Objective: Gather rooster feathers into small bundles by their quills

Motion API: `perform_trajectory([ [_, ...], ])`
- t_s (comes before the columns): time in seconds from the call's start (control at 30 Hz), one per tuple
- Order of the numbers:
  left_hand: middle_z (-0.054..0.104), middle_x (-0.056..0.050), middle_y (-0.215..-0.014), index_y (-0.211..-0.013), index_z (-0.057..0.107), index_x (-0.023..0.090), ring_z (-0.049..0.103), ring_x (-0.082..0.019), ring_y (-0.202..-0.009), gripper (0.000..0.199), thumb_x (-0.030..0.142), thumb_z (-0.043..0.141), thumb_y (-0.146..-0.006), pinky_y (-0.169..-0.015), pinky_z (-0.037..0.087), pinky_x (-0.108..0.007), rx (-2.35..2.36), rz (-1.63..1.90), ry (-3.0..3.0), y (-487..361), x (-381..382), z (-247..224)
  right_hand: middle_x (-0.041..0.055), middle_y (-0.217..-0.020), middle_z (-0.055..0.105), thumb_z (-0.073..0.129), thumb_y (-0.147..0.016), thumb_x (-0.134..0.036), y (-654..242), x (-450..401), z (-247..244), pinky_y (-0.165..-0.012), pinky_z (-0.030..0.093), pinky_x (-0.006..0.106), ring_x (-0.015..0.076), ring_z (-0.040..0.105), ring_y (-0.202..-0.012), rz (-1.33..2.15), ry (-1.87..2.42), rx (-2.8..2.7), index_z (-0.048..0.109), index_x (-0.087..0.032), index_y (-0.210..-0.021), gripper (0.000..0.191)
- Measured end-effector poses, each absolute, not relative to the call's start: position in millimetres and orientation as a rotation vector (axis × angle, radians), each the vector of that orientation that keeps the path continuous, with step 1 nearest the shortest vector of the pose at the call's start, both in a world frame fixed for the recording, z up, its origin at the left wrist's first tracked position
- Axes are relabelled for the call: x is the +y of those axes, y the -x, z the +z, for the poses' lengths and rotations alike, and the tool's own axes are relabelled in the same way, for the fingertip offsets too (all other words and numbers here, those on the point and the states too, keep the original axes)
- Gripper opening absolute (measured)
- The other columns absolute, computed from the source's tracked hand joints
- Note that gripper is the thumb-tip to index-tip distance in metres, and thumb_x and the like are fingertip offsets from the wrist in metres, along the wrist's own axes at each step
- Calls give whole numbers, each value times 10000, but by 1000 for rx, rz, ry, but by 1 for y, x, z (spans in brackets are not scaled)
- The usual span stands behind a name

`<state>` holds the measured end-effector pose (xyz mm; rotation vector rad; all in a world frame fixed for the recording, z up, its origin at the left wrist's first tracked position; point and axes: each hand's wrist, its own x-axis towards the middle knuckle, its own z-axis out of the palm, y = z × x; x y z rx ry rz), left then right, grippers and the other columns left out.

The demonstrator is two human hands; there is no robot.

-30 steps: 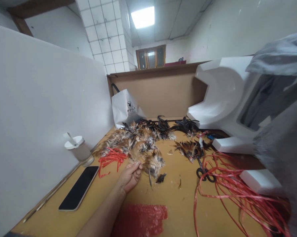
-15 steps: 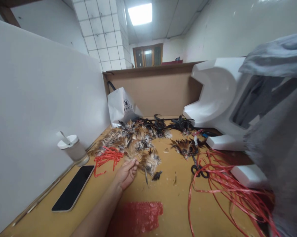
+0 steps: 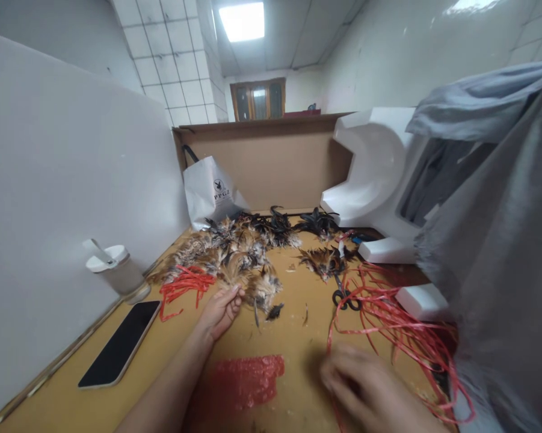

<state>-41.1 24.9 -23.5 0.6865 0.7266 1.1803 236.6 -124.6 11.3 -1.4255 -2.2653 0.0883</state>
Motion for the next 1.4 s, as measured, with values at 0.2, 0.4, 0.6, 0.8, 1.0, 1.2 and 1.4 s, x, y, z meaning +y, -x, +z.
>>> perform_trajectory([
  [0.2,622,-19,-678,-779,608,99,506,-22,-469,178,190,663,-637,-400,367,-105,740,1190,-688,44,29,-28,56,-676,573,398,-825,-193,-181,-23,27,-643,307,293,153,507,-674,-339,1306,-2695,583,-165,-697,226],
  [0.4,618,-26,-688,-784,607,101,501,-24,-472,170,206,648,-657,-399,365,-102,720,1155,-707,42,28,-31,110,-715,598,422,-780,-128,-158,7,5,-640,273,330,198,507,-718,-592,1199,-2875,602,-116,-713,193],
  [0.6,621,-28,-685,-792,607,98,500,-26,-468,174,207,644,-662,-404,372,-108,723,1156,-699,42,29,-31,117,-738,623,416,-764,-127,-160,19,3,-671,293,311,191,531,-727,-325,1346,-2801,623,-131,-742,208],
  [0.8,635,-25,-672,-792,606,100,512,-26,-456,168,190,648,-657,-394,363,-106,747,1121,-663,36,25,-29,2,-588,573,519,-704,-288,-159,36,20,-529,318,214,107,481,-530,957,1238,-2036,590,-147,-661,163],
  [1.0,656,-36,-697,-810,618,95,536,-30,-472,160,178,634,-674,-406,371,-105,717,1079,-647,31,22,-30,-29,-523,543,671,-570,-336,-115,39,-1,-504,319,208,80,445,-471,1552,869,-1253,559,-147,-676,243],
  [1.2,662,-43,-689,-814,623,85,540,-33,-467,167,174,634,-673,-406,366,-106,724,1072,-641,30,23,-32,-19,-562,558,669,-573,-355,-106,37,-17,-558,338,225,89,465,-520,1480,854,-1165,560,-141,-646,251],
  [1.4,656,-51,-681,-750,626,88,510,-25,-440,186,229,665,-636,-398,337,-114,820,1062,-703,28,21,-34,-26,-560,546,641,-600,-304,-113,37,-18,-567,339,221,93,461,-540,1294,930,-1352,580,-144,-634,175],
])
